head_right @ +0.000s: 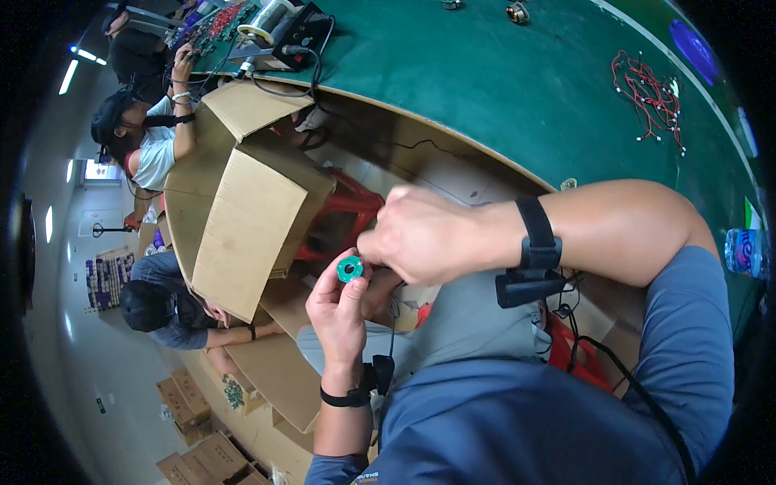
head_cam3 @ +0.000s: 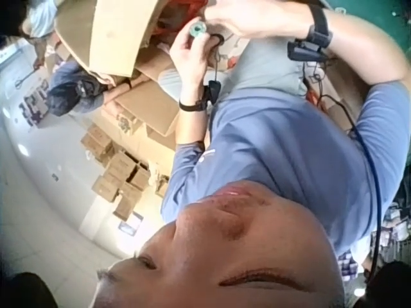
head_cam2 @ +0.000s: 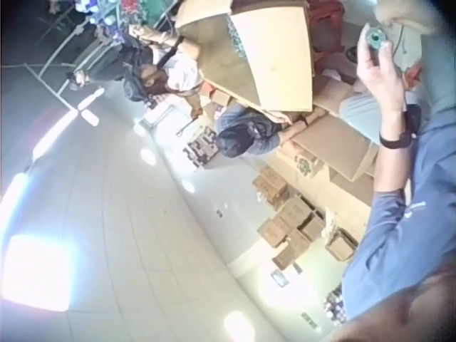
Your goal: Assembling wiring to small green plastic components at a factory workstation.
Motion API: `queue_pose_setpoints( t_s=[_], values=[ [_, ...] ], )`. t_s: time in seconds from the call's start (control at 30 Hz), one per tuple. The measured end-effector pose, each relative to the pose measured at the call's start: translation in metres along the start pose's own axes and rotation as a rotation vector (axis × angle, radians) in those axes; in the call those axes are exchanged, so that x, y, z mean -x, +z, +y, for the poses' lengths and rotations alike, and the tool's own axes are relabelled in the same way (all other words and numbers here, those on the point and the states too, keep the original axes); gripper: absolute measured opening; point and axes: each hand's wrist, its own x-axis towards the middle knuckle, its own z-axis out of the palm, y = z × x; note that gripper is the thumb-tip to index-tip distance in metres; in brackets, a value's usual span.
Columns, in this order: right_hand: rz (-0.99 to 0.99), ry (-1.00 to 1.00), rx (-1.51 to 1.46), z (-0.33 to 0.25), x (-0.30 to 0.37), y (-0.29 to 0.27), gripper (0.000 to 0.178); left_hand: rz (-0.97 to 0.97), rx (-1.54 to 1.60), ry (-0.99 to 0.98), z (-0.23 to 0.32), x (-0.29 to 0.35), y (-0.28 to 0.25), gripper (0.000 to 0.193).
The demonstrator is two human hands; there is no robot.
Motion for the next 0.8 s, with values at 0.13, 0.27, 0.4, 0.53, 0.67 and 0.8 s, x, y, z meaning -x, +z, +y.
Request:
queue_pose_setpoints(
  t_s=[0.13, 0.27, 0.4, 0.53, 0.67, 0.8],
  values=[
    [-0.036, 0.052, 0.048, 0.0, -0.001, 0.003, 0.006, 0.003, 0.016, -0.014, -0.005, -0.001, -0.003, 0.037],
    [0.051, 0.068, 0.006, 0.005, 0.002, -0.005, 0.004, -0.028, 0.029, -0.017, 0.001, 0.002, 0.003, 0.038],
    [0.061, -0.095, -0.037, 0.003, 0.003, 0.013, 0.004, -0.017, -0.045, 0.036, -0.003, -0.003, -0.002, 0.036],
    [0.15, -0.05, -0.023, 0.015, -0.002, 0.007, 0.014, -0.064, -0.027, 0.054, -0.009, 0.004, -0.008, 0.033],
    [0.167, -0.102, -0.066, 0.006, 0.003, 0.018, 0.015, -0.147, 0.132, 0.103, -0.019, -0.002, -0.014, 0.043],
    [0.144, 0.015, -0.04, 0.008, 0.003, 0.008, 0.007, -0.145, 0.149, 0.096, -0.012, 0.002, -0.017, 0.046]
  ],
)
